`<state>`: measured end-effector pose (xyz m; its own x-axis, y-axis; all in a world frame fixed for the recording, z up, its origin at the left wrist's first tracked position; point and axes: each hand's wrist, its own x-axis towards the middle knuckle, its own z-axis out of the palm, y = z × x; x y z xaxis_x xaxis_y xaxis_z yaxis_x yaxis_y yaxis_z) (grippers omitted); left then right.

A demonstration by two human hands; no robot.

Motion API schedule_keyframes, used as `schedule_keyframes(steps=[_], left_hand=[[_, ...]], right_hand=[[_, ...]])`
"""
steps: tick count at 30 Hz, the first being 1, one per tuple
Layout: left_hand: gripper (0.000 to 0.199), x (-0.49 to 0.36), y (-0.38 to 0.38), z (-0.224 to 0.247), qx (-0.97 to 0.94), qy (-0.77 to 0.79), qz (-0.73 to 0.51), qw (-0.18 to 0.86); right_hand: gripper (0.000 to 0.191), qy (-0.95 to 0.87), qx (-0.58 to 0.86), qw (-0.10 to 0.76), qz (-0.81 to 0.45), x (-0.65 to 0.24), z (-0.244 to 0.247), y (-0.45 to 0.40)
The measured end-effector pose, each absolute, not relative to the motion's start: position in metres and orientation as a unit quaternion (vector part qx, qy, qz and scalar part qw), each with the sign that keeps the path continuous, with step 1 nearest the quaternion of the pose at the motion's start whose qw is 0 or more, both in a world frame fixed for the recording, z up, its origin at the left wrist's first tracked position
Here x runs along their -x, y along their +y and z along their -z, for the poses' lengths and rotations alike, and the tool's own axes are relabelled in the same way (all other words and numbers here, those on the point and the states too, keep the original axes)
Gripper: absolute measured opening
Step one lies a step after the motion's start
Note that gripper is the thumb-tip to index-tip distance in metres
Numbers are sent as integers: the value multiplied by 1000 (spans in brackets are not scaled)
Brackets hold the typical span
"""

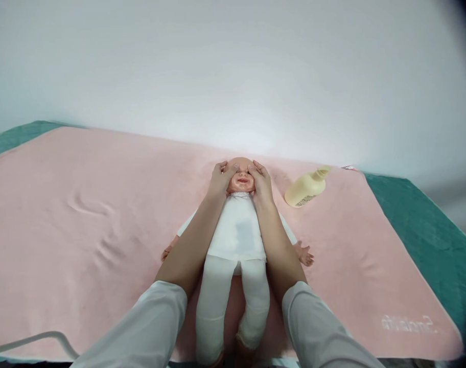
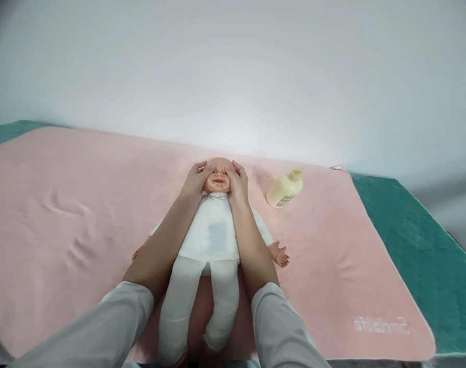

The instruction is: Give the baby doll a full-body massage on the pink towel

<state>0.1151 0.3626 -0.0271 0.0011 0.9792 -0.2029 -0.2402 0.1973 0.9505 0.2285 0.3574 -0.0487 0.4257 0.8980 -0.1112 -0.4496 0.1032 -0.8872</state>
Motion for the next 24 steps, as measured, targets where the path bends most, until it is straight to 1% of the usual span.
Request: schedule_keyframes(steps=[5,9,13,18,21,24], left_hand=[[42,-120,365,27,-336,490,-526,609],[35,-122,359,17,-298,483,-526,633],[37,-122,358,11,-277,482,-524,645],[37,-122,363,17,-272,480,-531,643],[36,-123,366,22,-271,480,-538,638],[30,-123,366,24,-272,469,-550,636]], right_hand=[[34,-222,463,705,-489,-229,46,358],[31,-206,463,708,-492,-230,46,360],[32,-206,459,708,-495,-231,49,363],[37,-214,467,697,-501,-233,52,366],[40,-213,465,697,-503,-233,53,367],[40,-220,465,701,-494,-233,53,366]])
